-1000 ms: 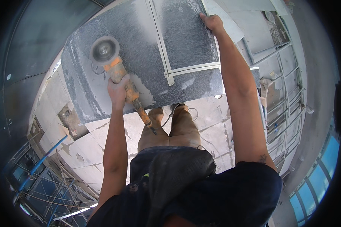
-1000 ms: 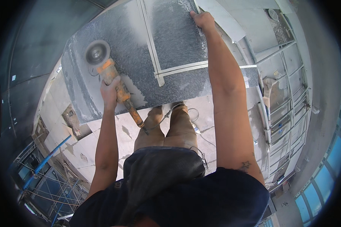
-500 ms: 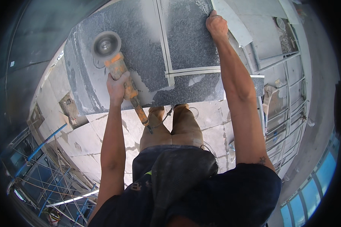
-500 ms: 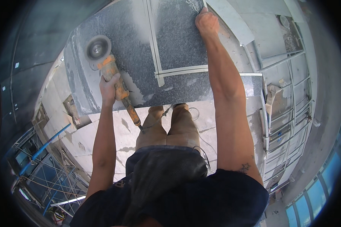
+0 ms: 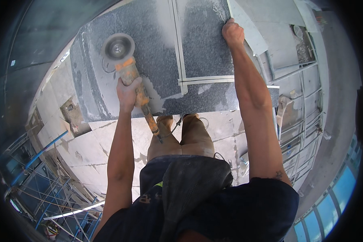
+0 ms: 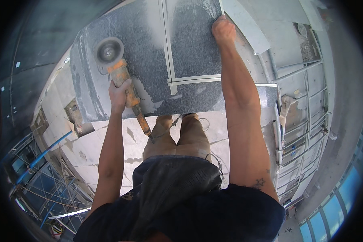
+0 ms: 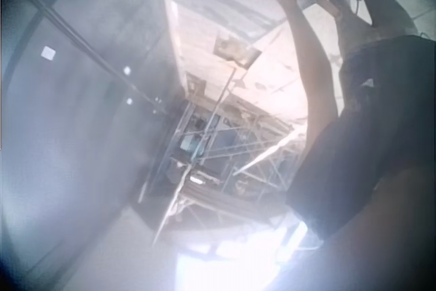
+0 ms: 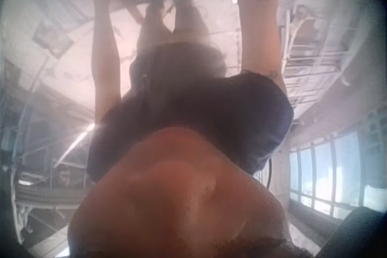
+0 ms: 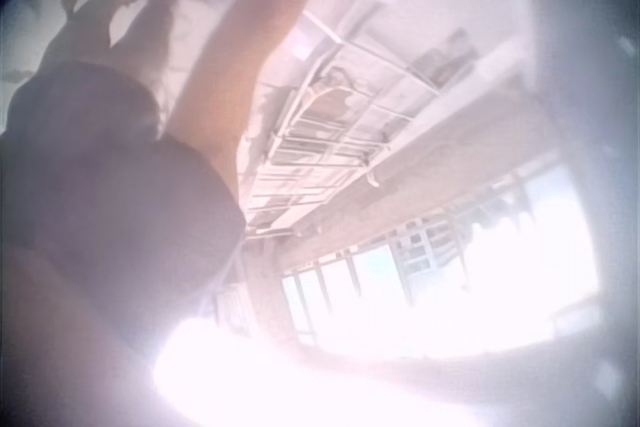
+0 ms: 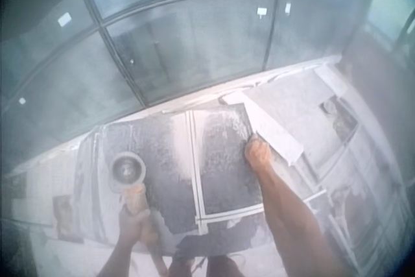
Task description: The person uses an angle grinder to cut a rectangular tile on a rooftop construction site. They reposition the tile and continue cutting along marked lines, then hand the cut tile to a coworker and resume cutting another tile.
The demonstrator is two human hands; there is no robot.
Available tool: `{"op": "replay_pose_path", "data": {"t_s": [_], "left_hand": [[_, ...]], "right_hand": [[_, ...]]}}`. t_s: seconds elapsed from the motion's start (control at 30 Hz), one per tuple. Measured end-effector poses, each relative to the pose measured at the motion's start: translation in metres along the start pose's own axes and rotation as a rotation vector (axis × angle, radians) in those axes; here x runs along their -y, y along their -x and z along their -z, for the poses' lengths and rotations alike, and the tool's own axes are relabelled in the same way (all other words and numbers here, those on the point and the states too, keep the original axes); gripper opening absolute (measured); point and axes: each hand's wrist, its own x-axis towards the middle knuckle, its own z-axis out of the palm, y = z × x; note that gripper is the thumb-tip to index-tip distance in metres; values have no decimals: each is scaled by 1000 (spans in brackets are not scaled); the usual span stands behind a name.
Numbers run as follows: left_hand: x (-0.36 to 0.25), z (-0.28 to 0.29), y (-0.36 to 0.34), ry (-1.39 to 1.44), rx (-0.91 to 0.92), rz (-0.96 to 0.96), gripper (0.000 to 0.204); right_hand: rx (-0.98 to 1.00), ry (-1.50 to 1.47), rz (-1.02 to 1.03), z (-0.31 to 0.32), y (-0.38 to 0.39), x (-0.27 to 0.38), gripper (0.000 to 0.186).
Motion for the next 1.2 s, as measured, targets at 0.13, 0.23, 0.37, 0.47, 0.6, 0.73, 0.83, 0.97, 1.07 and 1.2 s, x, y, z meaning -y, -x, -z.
{"op": "replay_pose_path", "data": {"t_s": [0.13, 0.23, 0.37, 0.47, 0.6, 0.73, 0.83, 0.97, 1.07, 1.2], "left_hand": [[5, 2, -3, -11, 10, -3, 47], [1, 0, -1, -18, 10, -10, 47], [0, -1, 1, -6, 13, -15, 48], [2, -2, -2, -70, -7, -21, 51], [3, -3, -3, -52, -2, -13, 57], [-3, -3, 1, -50, -2, 36, 55], [-10, -6, 6, -2, 25, 38, 51], [1, -3, 0, -1, 25, 5, 50], [5, 0, -3, -46, 23, 4, 51], [4, -1, -1, -11, 43, -3, 54]], "right_hand": [[8, 7, -12, 6, 5, 4, 63], [4, -7, -35, 6, 5, 6, 63], [31, 24, -55, 3, 1, 6, 63], [47, 42, -31, 3, -13, 3, 64], [78, 19, 12, 0, -39, 5, 66], [93, -45, -85, 2, -30, 24, 68], [87, -97, -109, 5, -30, 23, 68], [85, -100, -88, 7, -29, 26, 68], [77, -88, -51, 7, -28, 26, 67], [45, -51, -67, 6, -29, 25, 66]]}}
